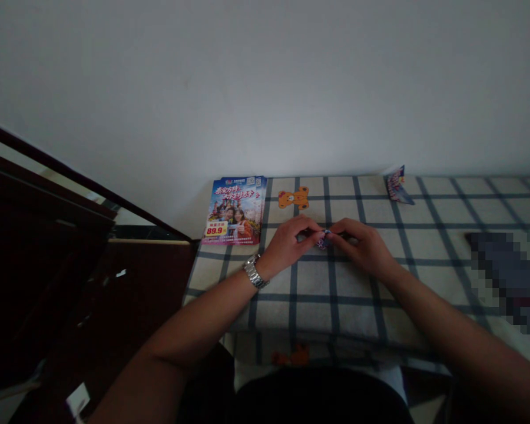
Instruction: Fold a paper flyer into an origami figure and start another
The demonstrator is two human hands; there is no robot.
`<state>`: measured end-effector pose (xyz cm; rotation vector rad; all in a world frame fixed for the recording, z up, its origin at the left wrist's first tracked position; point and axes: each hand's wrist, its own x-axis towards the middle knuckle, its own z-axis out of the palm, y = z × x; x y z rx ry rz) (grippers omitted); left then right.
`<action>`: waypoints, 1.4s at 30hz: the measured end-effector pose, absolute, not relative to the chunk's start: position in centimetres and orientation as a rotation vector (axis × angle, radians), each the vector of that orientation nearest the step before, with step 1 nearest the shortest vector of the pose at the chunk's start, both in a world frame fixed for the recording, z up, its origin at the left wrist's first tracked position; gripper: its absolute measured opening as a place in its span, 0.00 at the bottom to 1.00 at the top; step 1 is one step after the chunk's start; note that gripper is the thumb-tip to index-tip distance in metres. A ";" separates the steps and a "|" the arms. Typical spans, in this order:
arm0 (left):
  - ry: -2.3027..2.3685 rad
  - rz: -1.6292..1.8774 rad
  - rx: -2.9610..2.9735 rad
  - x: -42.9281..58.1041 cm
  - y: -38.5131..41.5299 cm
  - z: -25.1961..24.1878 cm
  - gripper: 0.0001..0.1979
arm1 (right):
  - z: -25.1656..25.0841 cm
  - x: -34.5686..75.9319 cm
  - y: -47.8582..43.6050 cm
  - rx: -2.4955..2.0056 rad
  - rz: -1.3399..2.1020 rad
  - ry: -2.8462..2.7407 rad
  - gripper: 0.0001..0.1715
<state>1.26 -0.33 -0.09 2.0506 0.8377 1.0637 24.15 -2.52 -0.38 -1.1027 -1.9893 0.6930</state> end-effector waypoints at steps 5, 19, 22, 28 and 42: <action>0.835 1.067 2.042 1.2 -0.3 0.0 0.08 | -0.4 24.1 -2.3 -1.034 0.660 -1.960 0.09; 0.903 1.159 1.909 1.0 0.1 -0.5 0.08 | -0.8 24.6 -2.1 -1.116 0.687 -1.784 0.08; 0.913 1.160 1.856 1.0 0.2 -0.6 0.09 | -0.8 24.7 -2.0 -1.143 0.752 -1.706 0.11; 0.907 1.219 1.782 0.8 0.6 -0.9 0.11 | -1.0 25.0 -1.8 -1.192 0.826 -1.603 0.14; 0.976 1.251 1.775 0.6 1.0 -1.2 0.14 | -1.0 25.3 -1.4 -1.205 0.927 -1.426 0.18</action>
